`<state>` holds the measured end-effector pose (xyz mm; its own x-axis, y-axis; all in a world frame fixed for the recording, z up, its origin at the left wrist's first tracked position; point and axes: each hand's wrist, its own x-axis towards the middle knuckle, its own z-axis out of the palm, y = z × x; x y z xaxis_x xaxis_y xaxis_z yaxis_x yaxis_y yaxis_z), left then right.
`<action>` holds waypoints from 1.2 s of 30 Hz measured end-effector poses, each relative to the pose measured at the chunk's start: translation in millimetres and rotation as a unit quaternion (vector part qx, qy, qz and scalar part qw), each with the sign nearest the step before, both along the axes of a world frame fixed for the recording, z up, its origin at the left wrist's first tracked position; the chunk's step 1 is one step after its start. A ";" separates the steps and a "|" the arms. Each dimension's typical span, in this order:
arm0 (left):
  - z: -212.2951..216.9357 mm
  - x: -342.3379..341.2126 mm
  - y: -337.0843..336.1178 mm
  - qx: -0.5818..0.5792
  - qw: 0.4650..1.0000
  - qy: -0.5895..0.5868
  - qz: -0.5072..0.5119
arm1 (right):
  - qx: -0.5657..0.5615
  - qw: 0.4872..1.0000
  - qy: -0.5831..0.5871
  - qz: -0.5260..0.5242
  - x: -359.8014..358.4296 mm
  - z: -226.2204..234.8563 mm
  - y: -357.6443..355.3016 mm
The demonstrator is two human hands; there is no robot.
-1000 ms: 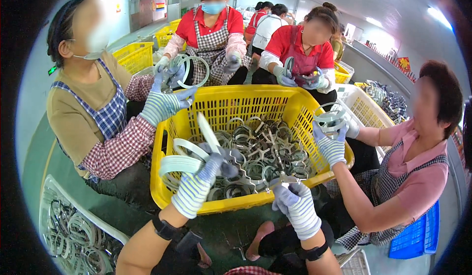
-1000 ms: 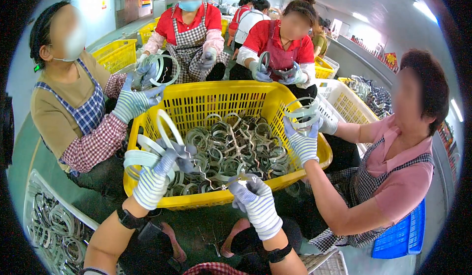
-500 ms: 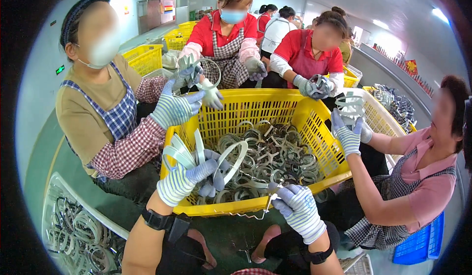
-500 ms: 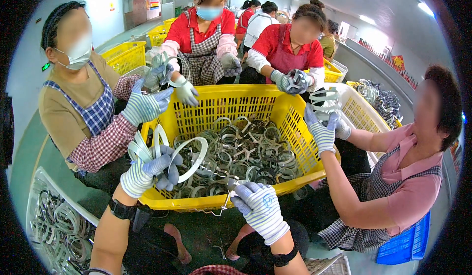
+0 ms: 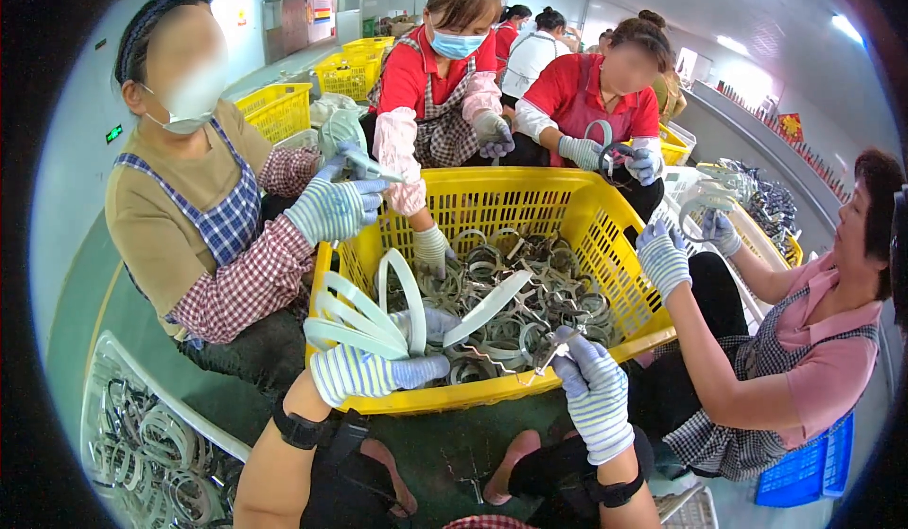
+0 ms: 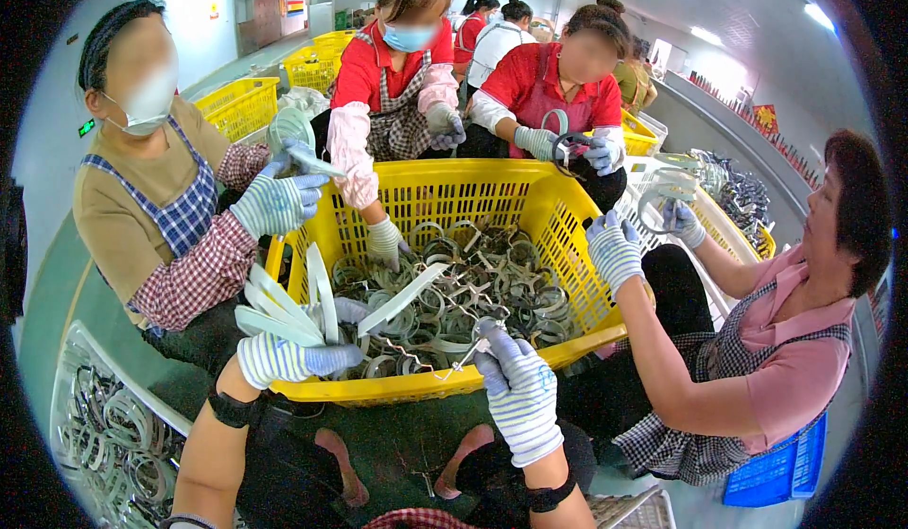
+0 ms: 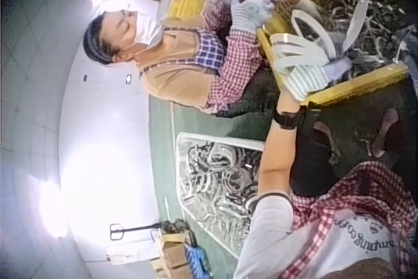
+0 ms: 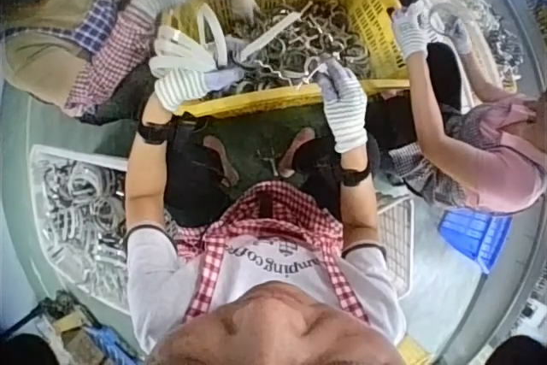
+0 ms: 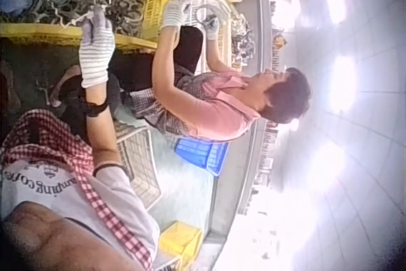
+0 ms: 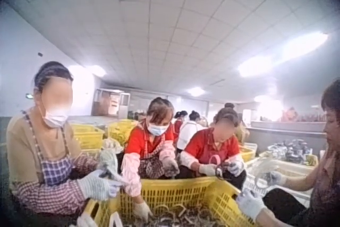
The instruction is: Sorting and inspecting circular rubber gaskets from a central yellow basket into individual crates.
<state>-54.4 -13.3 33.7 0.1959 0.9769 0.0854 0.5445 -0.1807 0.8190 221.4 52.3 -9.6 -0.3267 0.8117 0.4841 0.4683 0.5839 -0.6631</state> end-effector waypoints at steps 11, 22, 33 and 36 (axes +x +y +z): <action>-3.9 17.0 6.5 0.011 0.937 -0.341 0.068 | -0.496 0.801 0.295 0.162 -7.0 0.2 -9.6; -38.3 42.8 4.5 0.008 0.950 -0.298 0.092 | -0.558 0.669 0.428 0.240 -28.4 1.5 -33.2; -30.8 71.0 -0.1 0.118 0.975 -0.172 0.079 | -0.470 0.772 0.399 0.154 -19.1 -8.6 -23.2; -40.9 67.5 -1.7 0.173 0.969 -0.143 0.101 | -0.417 0.838 0.338 0.095 -27.6 -5.6 -27.6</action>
<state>13.1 -14.9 -7.1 -0.0759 0.8963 0.4370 0.3566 -0.3849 0.8513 193.8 24.7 -15.2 -0.3678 0.9246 -0.0996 -0.2289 -0.1938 -0.9540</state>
